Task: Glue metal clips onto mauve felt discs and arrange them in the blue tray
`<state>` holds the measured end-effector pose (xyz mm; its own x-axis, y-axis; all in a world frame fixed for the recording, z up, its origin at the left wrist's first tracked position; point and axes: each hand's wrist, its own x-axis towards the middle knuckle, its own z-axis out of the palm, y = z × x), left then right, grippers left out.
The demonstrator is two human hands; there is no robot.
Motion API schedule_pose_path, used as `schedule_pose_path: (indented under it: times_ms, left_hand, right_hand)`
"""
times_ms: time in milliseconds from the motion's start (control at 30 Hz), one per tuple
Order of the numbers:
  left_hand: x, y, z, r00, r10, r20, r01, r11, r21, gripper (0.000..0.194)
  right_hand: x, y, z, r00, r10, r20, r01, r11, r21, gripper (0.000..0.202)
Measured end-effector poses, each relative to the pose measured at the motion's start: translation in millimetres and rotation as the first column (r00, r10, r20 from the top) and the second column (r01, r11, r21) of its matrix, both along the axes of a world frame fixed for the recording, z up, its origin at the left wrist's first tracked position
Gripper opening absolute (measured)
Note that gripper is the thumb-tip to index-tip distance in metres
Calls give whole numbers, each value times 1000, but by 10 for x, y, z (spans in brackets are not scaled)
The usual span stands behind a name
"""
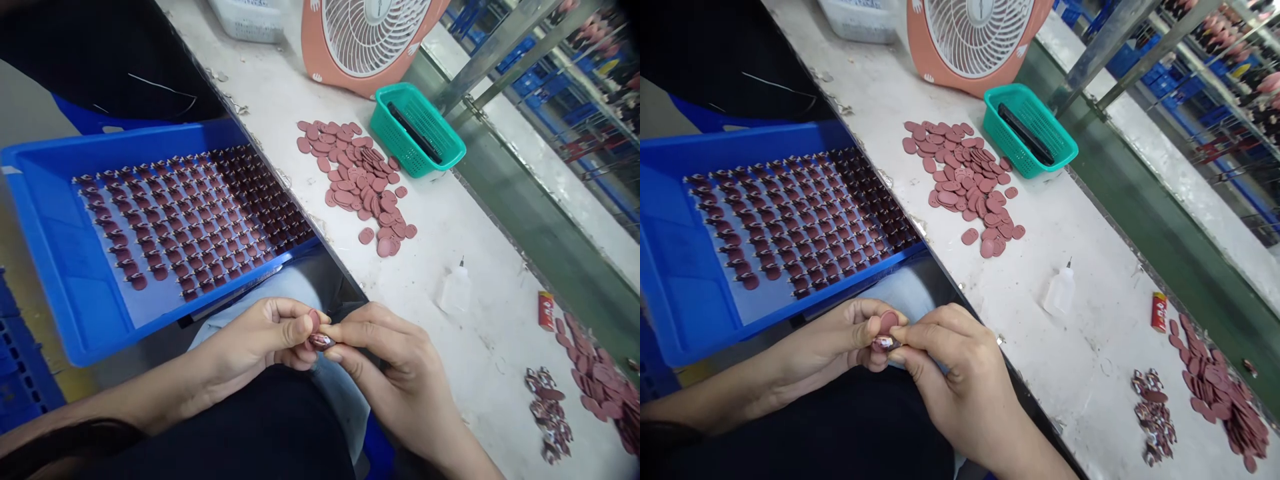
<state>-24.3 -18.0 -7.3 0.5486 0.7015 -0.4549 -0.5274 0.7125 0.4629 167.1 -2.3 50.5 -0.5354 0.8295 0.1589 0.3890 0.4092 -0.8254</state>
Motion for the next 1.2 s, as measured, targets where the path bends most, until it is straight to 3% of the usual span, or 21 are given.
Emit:
schedule_pose_path:
  times_ms: [233,300,367,433,500,600,667,867,967,1033,1100,1167,1200]
  left_hand:
    - [-8,71,-105,996,-31,-81,32,999,20,40]
    - [-20,94,-130,995,-29,-101,33,999,41,56]
    - [-16,108,-128,987,55,-152,-47,997,55,65]
    - [21,109,-91,945,222,-241,-213,975,61,56]
    - [82,103,-34,877,363,-314,-351,932,95,44]
    - [166,103,36,844,433,-316,-391,900,191,35]
    - [183,110,46,840,453,-297,-396,888,233,32]
    - [126,104,-10,807,526,-270,-475,848,233,28]
    - [66,114,-35,792,540,-284,-480,839,256,23]
    - [-61,112,-84,733,576,-361,-499,817,289,25]
    - [-312,73,-181,615,610,-500,-507,791,342,30]
    - [-681,-20,-322,425,594,-683,-435,796,422,35]
    - [-894,-84,-402,285,558,-779,-353,817,456,37]
  right_hand:
    - [50,39,-4,999,-25,42,26,999,-24,13]
    - [55,32,-24,997,-56,60,54,998,36,15]
    - [33,20,-65,985,-140,102,122,979,164,17]
    - [-25,11,-127,954,-262,144,201,917,344,18]
    - [-113,10,-197,919,-363,155,234,817,527,17]
    - [-257,13,-287,891,-426,156,197,674,712,18]
    - [-331,14,-331,883,-439,165,171,630,758,18]
    - [-490,45,-440,904,-395,164,182,704,687,18]
    - [-562,22,-452,918,-363,160,161,709,686,20]
    - [-572,-34,-442,943,-300,142,123,713,690,25]
    - [-532,-108,-437,965,-246,87,118,708,696,27]
    - [-446,-171,-455,970,-239,44,139,694,707,26]
    - [-393,-192,-473,966,-254,40,151,687,710,25]
